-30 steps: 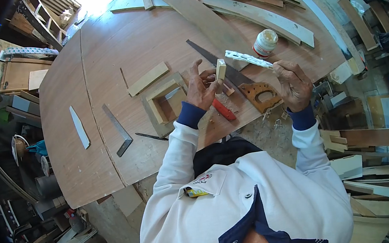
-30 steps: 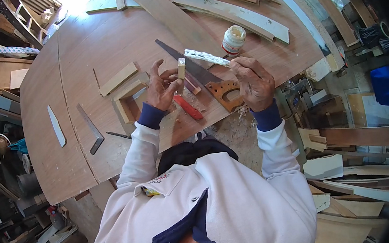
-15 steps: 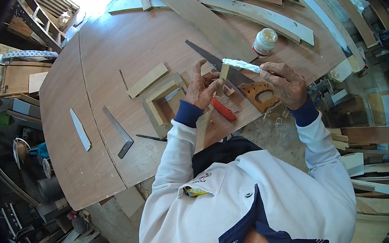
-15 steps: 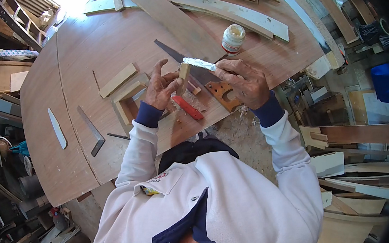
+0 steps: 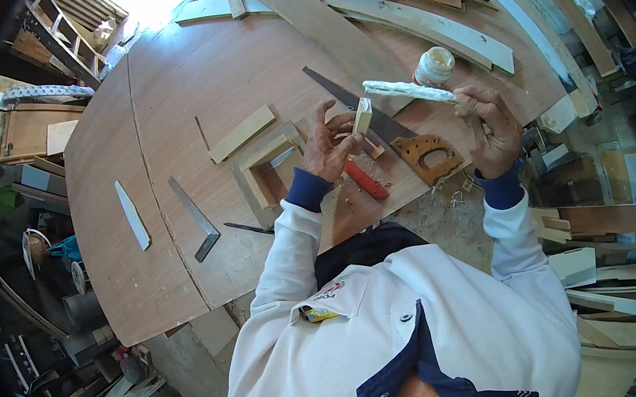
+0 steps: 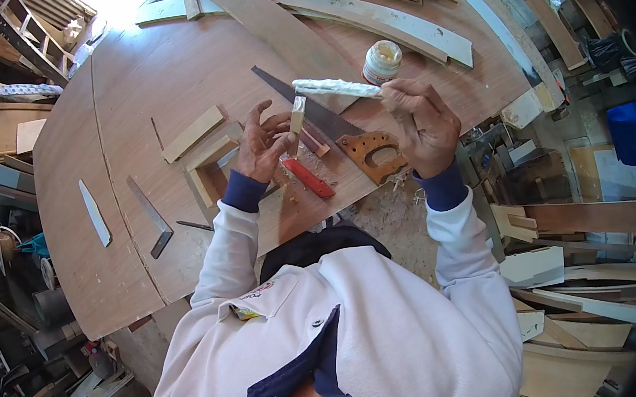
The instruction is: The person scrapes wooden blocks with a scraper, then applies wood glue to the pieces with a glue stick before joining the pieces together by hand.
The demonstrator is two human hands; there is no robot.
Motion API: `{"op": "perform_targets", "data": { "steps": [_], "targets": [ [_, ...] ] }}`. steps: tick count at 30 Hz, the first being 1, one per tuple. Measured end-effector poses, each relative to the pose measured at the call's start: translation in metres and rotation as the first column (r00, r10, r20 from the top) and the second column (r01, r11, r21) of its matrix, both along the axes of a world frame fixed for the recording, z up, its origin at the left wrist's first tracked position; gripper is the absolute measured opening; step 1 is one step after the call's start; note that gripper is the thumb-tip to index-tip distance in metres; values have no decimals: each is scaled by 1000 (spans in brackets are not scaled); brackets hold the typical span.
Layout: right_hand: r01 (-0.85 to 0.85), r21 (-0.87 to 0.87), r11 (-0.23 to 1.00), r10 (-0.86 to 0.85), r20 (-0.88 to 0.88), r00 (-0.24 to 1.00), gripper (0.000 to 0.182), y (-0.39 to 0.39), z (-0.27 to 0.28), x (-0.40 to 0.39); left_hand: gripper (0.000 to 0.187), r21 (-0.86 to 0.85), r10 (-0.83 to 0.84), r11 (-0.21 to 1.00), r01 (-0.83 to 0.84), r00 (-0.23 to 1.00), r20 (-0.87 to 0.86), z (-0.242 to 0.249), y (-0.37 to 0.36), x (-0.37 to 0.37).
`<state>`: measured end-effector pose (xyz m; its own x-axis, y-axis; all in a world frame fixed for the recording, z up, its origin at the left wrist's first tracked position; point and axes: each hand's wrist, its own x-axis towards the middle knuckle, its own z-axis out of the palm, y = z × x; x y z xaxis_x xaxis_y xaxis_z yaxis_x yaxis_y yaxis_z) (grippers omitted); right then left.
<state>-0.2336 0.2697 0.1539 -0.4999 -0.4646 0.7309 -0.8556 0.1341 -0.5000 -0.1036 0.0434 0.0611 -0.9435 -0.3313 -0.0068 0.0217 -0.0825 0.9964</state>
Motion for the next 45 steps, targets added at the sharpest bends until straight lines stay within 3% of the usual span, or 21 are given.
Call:
{"op": "perform_targets", "data": {
  "steps": [1, 3, 6, 16, 18, 21, 28, 33, 36, 40, 42, 45],
  "targets": [
    [1, -1, 1000, -1, 2, 1000, 17, -1, -11, -1, 70, -1, -1, 1000, 1, 1000, 2, -2, 0, 1],
    [69, -250, 966, 57, 464, 884, 13, -3, -35, 0, 71, 9, -1, 1000, 1, 1000, -19, 2, 3, 1],
    [117, -250, 961, 49, 573, 818, 12, -3, -50, 3, 72, 84, -11, 996, 14, 1000, -29, 1, 5, 1],
    [92, -236, 967, 84, 643, 761, 11, 3, -69, 14, 72, 57, 21, 998, -20, 1000, -1, -5, 4, 0],
    [122, -264, 957, 110, 718, 687, 11, 4, -67, 16, 71, -5, 33, 999, -33, 999, 25, -6, 5, 1],
    [212, -278, 937, 66, 735, 675, 10, 3, -77, 12, 72, 17, 21, 1000, -21, 1000, 3, -5, 7, 3],
    [183, -197, 963, 1, 683, 730, 9, -2, -89, 11, 75, 68, 15, 998, -12, 999, -34, -1, 12, 8],
    [99, -254, 962, 99, 665, 740, 8, 2, -77, 19, 74, 13, 43, 999, -43, 999, -12, -3, 8, 10],
    [150, -272, 951, 98, 721, 686, 8, 4, -79, 17, 73, 39, 36, 999, -35, 999, -10, -1, 9, 12],
    [161, -218, 963, 39, 699, 714, 8, 4, -84, 18, 71, 4, 25, 1000, -25, 1000, 1, -1, 9, 13],
    [86, -251, 964, 119, 702, 702, 8, 6, -78, 22, 70, 24, 33, 999, -33, 999, 6, -4, 9, 13],
    [123, -268, 955, 130, 756, 641, 7, 8, -71, 26, 63, 126, 68, 990, -69, 998, 11, -6, 8, 15]
  ]
}}
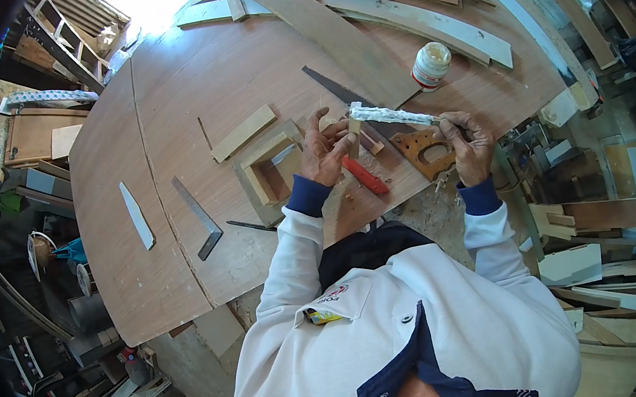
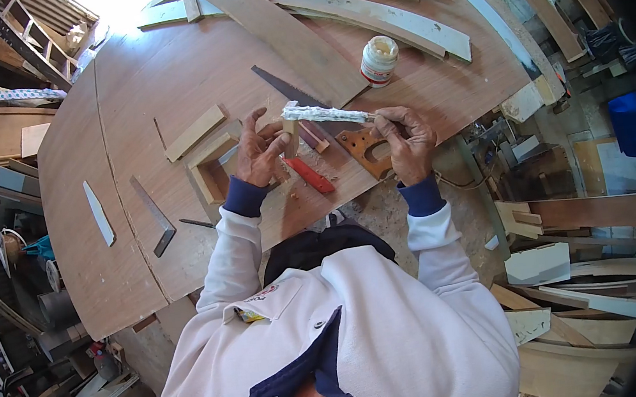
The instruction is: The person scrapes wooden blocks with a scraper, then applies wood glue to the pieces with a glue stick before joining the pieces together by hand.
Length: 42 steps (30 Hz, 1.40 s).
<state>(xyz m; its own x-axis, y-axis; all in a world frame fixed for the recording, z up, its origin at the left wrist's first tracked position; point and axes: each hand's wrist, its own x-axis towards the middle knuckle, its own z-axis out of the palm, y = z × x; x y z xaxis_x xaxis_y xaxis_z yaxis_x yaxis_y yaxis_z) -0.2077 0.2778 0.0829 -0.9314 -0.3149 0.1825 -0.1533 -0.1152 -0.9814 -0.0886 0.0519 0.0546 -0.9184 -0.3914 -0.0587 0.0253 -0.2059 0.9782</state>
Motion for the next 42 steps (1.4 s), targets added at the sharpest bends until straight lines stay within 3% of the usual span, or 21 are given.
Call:
{"op": "perform_targets", "data": {
  "steps": [1, 3, 4, 6, 10, 13, 15, 25, 27, 37, 42],
  "targets": [
    [0, -1, 1000, 0, -2, 1000, 7, 0, -1, 0, 63, -1, 0, 1000, 0, 1000, -2, -1, -2, 1],
    [76, -125, 989, -63, 109, 992, 8, 1, -6, -1, 48, 240, -54, 969, 55, 998, -9, -3, -6, 3],
    [76, -125, 989, -62, 108, 992, 8, 1, -7, 0, 48, 240, -54, 969, 55, 998, -10, -5, -4, 2],
    [127, -152, 980, -106, 142, 984, 9, 0, -8, 3, 37, 484, 14, 874, 49, 992, -127, -6, 0, 2],
    [143, -146, 979, -122, 146, 982, 9, -2, -11, 8, 42, 489, 4, 870, 60, 992, -130, -9, 1, 3],
    [159, -180, 971, -125, 186, 974, 9, -6, -13, 11, 41, 380, 23, 925, -5, 999, -41, -14, 3, 1],
    [204, -220, 954, -147, 248, 958, 10, -9, -14, 14, 39, 621, 81, 783, 26, 986, -143, -4, 7, 1],
    [171, -244, 955, -62, 399, 915, 8, -27, -36, 24, 33, 746, 116, 665, -28, 991, -66, -7, 17, 3],
    [120, -214, 969, -44, 331, 943, 12, -30, -42, 25, 33, 763, 155, 639, -98, 988, -3, 3, 21, 3],
    [8, -236, 972, 27, 145, 989, 13, -32, -45, 30, 32, 800, 186, 592, -100, 982, -15, -4, 13, 3],
    [-51, -115, 992, 59, 62, 996, 16, -24, -46, 30, 29, 805, 223, 583, -114, 975, -23, -6, 7, 1]
  ]
}}
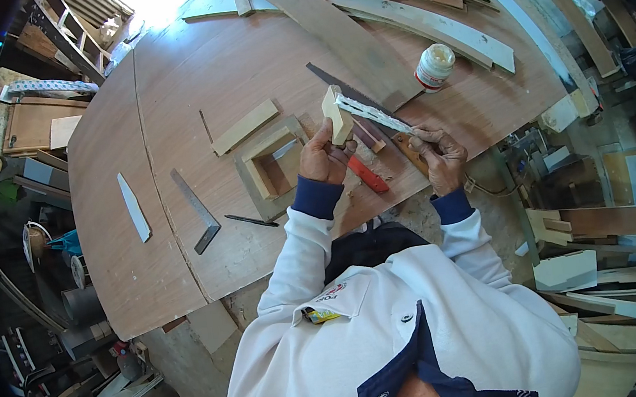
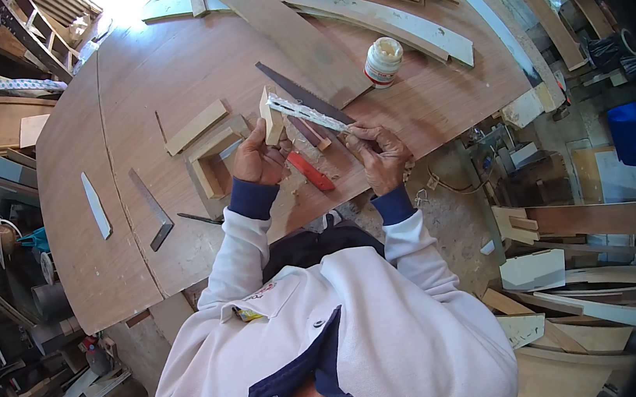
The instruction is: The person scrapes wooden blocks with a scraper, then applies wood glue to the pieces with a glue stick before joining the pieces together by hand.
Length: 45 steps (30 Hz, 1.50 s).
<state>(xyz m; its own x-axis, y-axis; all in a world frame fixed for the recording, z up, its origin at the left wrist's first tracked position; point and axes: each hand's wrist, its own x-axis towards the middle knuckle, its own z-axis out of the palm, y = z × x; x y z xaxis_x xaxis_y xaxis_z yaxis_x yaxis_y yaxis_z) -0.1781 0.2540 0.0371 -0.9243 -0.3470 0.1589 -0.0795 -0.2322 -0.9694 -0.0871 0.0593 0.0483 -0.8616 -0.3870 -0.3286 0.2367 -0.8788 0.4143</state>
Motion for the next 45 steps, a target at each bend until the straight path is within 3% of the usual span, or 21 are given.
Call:
{"op": "perform_targets", "data": {
  "steps": [10, 12, 15, 18, 27, 31, 39, 45],
  "targets": [
    [37, -80, 996, -14, 264, 964, 12, 5, 8, -4, 29, -18, -13, 1000, 13, 1000, -1, -7, -6, 3],
    [56, -245, 968, 55, 424, 904, 11, -3, 12, -4, 29, -41, -43, 998, 42, 999, -18, -5, -3, 2],
    [23, -282, 959, 139, 539, 831, 13, -11, 15, -6, 30, -50, -47, 998, 48, 999, 17, 0, 3, 1],
    [-79, -268, 960, 227, 584, 779, 11, -18, 7, -10, 30, -50, -41, 998, 42, 999, 19, 3, 6, 0],
    [-103, -416, 903, 401, 736, 545, 8, -25, 0, -20, 30, -98, -106, 990, 105, 994, 0, -2, 3, 1],
    [-50, -435, 899, 379, 718, 583, 6, -33, 0, -20, 29, -72, -105, 992, 106, 994, 10, -1, 4, 0],
    [55, -355, 933, 140, 501, 854, 10, -54, -11, -4, 29, -12, -70, 997, 71, 997, 39, 17, 16, -8],
    [117, -394, 912, 103, 494, 863, 11, -61, -5, -5, 29, 20, -65, 998, 64, 996, 54, 1, 15, -9]
  ]
}}
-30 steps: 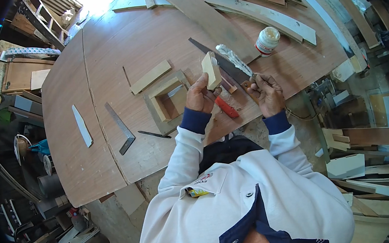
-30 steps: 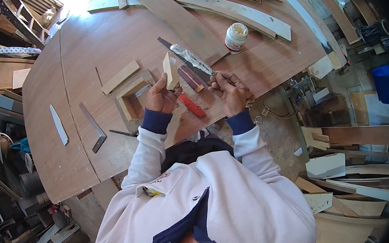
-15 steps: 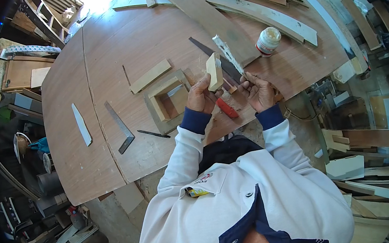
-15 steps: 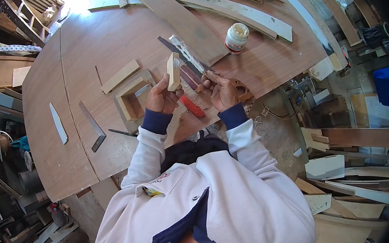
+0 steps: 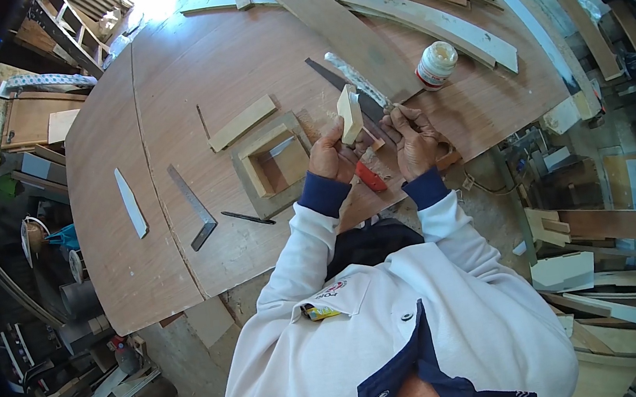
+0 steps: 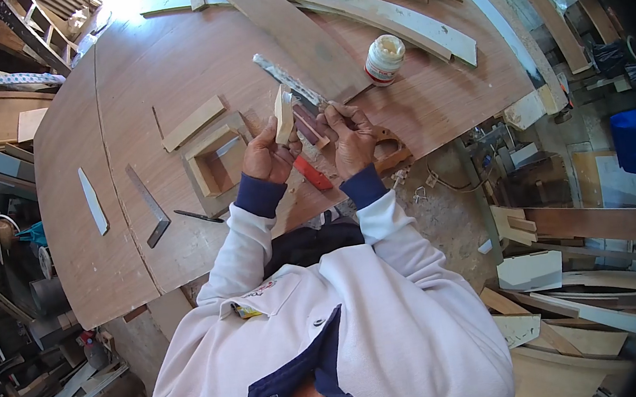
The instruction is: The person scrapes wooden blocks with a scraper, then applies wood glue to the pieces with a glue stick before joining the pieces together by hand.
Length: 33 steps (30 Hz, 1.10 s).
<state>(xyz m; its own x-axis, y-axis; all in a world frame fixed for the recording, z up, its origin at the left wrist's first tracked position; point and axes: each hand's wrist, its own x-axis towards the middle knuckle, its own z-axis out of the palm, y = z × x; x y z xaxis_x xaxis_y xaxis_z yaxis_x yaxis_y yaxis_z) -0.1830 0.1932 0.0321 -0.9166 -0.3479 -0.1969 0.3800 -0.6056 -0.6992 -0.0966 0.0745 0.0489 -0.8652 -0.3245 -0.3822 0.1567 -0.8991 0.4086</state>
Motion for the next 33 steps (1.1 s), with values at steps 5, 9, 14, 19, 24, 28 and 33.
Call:
{"op": "perform_targets", "data": {
  "steps": [5, 9, 14, 19, 24, 28, 33],
  "targets": [
    [23, 118, 993, -10, -111, 994, 9, -7, -3, 4, 29, 36, -23, 999, 24, 999, -33, -2, 1, -2],
    [65, 287, 956, 17, -274, 962, 8, 0, -10, 4, 29, 20, 29, 999, -30, 999, 15, 10, -2, -1],
    [84, 294, 952, 0, -276, 961, 9, 14, -13, 2, 31, 29, 3, 1000, 0, 996, -95, -2, -14, 0],
    [124, 379, 917, 6, -324, 946, 8, 42, -28, -7, 33, 38, 45, 998, -43, 996, -76, 7, -24, 1],
    [116, 439, 891, -44, -170, 984, 8, 56, 0, -7, 33, -27, 38, 999, -41, 994, -99, 4, -38, 5],
    [-7, 241, 971, 39, -130, 991, 9, 48, 12, -11, 30, -89, 13, 996, -18, 999, -50, 8, -28, 1],
    [-220, -38, 975, 223, 199, 954, 11, 34, 10, -14, 28, -107, -37, 994, 33, 999, -33, 8, -18, -3]
  ]
}}
